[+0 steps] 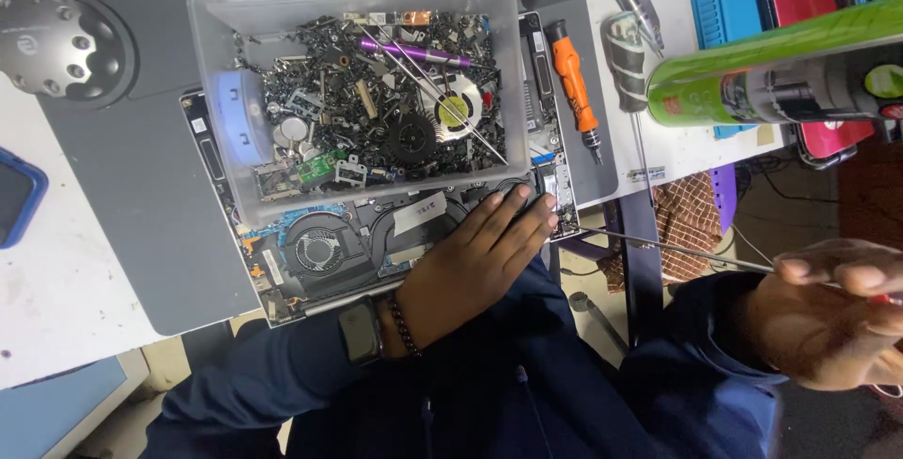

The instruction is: Searching for a specific screw in a parts bin and using a screwdriver to repair a laptop.

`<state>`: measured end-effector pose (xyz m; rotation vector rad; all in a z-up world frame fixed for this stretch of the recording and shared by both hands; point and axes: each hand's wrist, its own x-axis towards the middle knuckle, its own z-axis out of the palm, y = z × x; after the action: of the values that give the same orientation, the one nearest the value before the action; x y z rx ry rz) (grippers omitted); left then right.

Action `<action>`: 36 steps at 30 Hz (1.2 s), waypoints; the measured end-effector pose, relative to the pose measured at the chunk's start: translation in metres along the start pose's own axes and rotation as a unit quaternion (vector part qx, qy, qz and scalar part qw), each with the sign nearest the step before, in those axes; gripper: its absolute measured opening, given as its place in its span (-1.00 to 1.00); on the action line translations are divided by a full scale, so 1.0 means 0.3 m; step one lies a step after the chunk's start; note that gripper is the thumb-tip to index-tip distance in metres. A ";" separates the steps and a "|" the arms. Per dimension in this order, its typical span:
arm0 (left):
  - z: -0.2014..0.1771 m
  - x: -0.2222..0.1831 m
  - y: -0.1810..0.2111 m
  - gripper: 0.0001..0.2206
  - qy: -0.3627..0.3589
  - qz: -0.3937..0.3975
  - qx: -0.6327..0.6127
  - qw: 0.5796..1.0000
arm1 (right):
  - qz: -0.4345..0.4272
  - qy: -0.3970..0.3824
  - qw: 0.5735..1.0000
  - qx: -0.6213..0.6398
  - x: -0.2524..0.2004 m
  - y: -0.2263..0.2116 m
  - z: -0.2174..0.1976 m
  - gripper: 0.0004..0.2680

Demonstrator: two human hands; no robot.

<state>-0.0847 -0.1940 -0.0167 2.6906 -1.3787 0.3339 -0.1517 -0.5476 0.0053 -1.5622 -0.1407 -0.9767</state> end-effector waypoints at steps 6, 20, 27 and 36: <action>-0.013 0.005 -0.007 -0.57 0.009 -0.005 -0.013 1.000 | -0.024 -0.072 0.996 0.044 0.018 0.000 0.027 -0.74; -0.128 0.132 0.050 -0.62 0.168 -0.061 -0.349 0.920 | -0.040 -0.445 0.790 -0.420 -0.041 0.022 -0.320 -0.07; -0.110 0.225 0.043 -0.77 0.213 0.001 -0.442 0.871 | -0.262 -0.306 0.889 -0.217 0.231 -0.205 0.345 -0.49; -0.095 0.269 -0.019 -0.63 0.071 0.040 -0.592 0.802 | -0.114 -0.419 0.895 -0.107 0.268 -0.374 0.282 -0.91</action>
<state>-0.0386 -0.2489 0.0303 1.5188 -1.0695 -0.2675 -0.1248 -0.4790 0.1494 -2.1262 -0.8584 -0.4320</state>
